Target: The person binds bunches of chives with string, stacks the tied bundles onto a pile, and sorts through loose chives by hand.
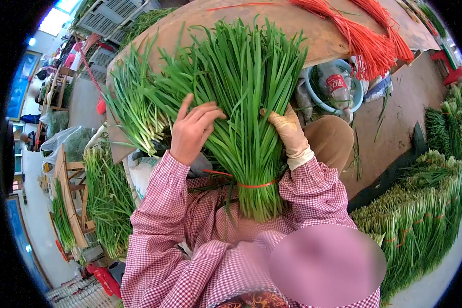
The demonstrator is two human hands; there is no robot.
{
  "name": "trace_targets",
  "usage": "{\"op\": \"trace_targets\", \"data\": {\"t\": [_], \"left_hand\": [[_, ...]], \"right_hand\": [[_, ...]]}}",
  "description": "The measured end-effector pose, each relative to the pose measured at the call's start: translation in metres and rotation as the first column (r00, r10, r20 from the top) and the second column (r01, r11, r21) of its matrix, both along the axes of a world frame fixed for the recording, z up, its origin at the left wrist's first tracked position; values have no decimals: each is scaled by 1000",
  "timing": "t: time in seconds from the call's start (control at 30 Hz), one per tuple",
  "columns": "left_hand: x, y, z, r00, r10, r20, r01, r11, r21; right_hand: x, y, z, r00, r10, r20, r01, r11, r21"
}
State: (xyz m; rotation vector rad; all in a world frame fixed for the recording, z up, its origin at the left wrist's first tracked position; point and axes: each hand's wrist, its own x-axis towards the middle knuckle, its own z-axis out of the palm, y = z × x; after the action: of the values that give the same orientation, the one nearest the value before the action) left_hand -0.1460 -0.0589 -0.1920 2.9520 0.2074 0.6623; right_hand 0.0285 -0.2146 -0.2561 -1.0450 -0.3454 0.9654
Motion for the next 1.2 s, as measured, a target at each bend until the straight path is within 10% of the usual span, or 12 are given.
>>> {"op": "trace_targets", "data": {"t": [0.17, 0.27, 0.43, 0.7, 0.93, 1.2], "left_hand": [[23, 2, 8, 933, 301, 197, -238, 926, -292], [39, 14, 19, 837, 547, 8, -465, 719, -517], [49, 31, 20, 821, 565, -80, -569, 799, -194], [29, 37, 46, 871, 471, 139, -315, 754, -577], [13, -1, 101, 902, 203, 380, -193, 979, -66], [-10, -17, 104, 879, 357, 316, -136, 823, -552]], "right_hand": [[0, 1, 1, 1000, -7, -6, 7, 1000, -27], [0, 1, 2, 1000, -11, -18, 10, 1000, -26], [-1, 2, 0, 1000, -21, -20, 21, 1000, 6], [1, 0, 1, 1000, 15, 14, -15, 1000, 19], [-4, 4, 10, 994, 7, 112, -15, 997, 74], [0, 4, 8, 999, 46, 16, -47, 997, 56]]}}
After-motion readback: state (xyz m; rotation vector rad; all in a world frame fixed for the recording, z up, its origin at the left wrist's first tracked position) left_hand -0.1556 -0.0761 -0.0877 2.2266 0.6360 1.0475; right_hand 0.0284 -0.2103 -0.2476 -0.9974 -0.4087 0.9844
